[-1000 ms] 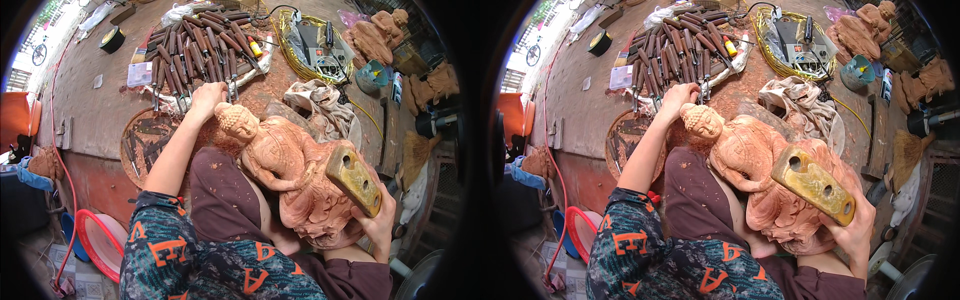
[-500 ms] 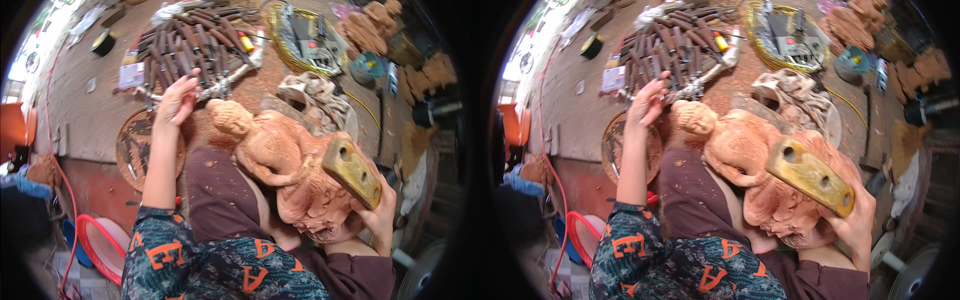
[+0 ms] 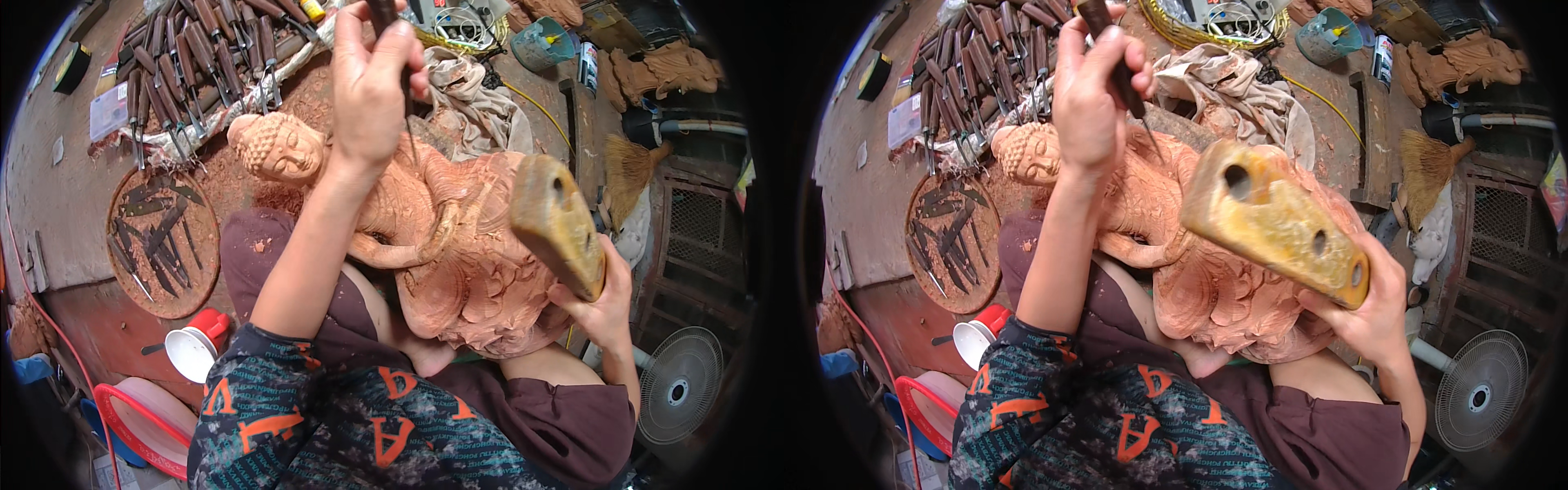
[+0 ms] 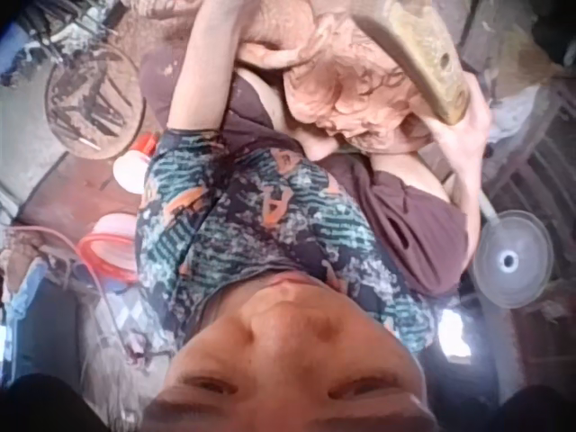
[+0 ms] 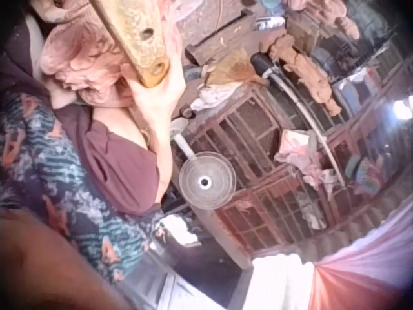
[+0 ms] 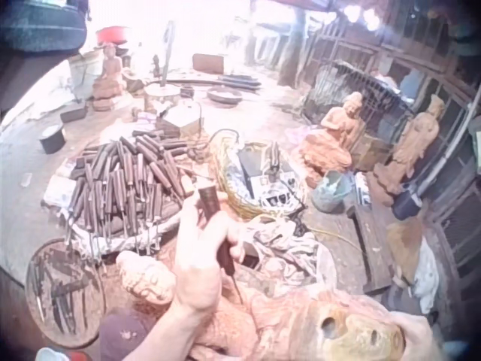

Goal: The person carves a wooden Buddha statue using a chisel and mallet, focusing on the torso and head. They switch to a rotary tool to refine the details of the sculpture's surface.

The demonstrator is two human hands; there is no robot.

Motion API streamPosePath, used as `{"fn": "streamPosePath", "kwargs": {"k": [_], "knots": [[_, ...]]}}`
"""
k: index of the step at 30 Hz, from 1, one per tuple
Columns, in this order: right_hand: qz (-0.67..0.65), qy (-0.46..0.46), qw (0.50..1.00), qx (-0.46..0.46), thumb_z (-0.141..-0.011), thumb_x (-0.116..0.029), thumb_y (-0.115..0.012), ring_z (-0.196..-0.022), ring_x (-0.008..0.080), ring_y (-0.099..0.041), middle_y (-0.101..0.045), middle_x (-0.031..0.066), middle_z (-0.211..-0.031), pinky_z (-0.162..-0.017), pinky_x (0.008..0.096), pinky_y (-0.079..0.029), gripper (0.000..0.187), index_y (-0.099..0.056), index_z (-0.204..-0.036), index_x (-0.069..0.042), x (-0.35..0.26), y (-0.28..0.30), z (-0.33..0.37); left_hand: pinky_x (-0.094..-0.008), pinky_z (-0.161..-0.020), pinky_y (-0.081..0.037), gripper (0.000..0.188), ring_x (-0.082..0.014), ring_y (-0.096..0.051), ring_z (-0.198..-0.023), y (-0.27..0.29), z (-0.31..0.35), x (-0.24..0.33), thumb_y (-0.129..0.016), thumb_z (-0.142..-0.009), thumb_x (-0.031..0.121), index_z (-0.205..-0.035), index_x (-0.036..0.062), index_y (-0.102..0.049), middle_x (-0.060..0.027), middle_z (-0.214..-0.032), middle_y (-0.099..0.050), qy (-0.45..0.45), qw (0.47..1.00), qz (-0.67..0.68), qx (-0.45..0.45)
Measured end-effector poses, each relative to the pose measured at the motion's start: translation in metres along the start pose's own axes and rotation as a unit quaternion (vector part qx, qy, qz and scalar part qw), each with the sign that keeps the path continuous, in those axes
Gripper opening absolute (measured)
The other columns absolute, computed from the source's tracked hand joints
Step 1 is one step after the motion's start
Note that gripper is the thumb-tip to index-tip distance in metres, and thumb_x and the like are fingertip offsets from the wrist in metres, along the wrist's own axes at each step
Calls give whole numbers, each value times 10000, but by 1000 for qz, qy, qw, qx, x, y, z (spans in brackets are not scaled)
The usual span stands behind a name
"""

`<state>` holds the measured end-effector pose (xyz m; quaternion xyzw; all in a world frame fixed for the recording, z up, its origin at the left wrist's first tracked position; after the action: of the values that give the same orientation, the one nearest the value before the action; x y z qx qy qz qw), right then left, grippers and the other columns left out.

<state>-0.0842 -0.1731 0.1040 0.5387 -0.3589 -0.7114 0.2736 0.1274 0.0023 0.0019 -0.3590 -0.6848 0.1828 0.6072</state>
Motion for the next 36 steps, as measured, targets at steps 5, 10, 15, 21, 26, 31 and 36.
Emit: {"fn": "streamPosePath", "kwargs": {"k": [5,10,15,21,26,31,36], "knots": [[-14,-81,996,-39,-591,-268,-860,-907,148,-539,-561,59,-956,-825,275,-429,688,-536,-1113,39,-3,21,-18,-183,-478,-327,287,-55,-384,-548,0,11,-1,-451,-951,87,-1227,34,-393,-6,-710,-429,50,998,24,39],[31,-41,999,-19,-622,-350,-842,-834,112,-514,-545,17,-892,-759,254,-424,700,-545,-1141,14,-29,38,-64,-183,-417,-263,227,-39,-314,-481,10,13,-10,-480,-971,154,-1167,42,-459,27,-614,-372,35,996,72,44],[57,33,998,-20,-707,-289,-797,-699,72,-503,-511,-23,-772,-654,228,-419,561,-570,-1148,-27,-59,35,-106,-220,-367,-239,287,-64,-264,-379,13,14,-13,-419,-995,287,-907,36,-526,24,-484,-316,-17,996,70,57],[158,96,983,-12,-774,-338,-730,-772,54,-483,-526,-34,-845,-731,211,-392,507,-587,-1165,-49,-54,46,-147,-214,-370,-239,294,-59,-269,-384,9,12,-14,-462,-973,290,-868,24,-530,24,-493,-333,12,996,60,65],[217,109,970,-21,-780,-332,-724,-768,55,-485,-529,-31,-844,-724,214,-394,486,-587,-1153,-51,-55,46,-157,-209,-370,-224,261,-42,-271,-386,5,12,-19,-496,-958,264,-832,37,-525,43,-505,-333,16,998,38,41],[238,109,965,-32,-787,-325,-718,-764,57,-487,-532,-29,-844,-716,218,-397,465,-588,-1142,-54,-53,42,-163,-218,-362,-213,233,-48,-306,-382,3,5,-21,-513,-917,213,-752,49,-512,35,-510,-376,-1,997,-18,69],[241,99,965,-33,-794,-318,-713,-760,59,-489,-536,-26,-843,-709,221,-400,445,-588,-1130,-56,-50,44,-165,-222,-352,-218,205,-54,-310,-369,2,7,-21,-494,-889,169,-744,24,-509,30,-488,-364,44,997,32,62]]}}
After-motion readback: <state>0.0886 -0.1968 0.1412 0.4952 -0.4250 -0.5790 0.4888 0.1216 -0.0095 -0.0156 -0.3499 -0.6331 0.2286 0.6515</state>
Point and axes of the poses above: each hand's wrist, its own z-axis away from the middle knuckle, its own y-axis out of the back of the hand, x = y × z, the point moved 2 cm from there along -z, towards the middle knuckle
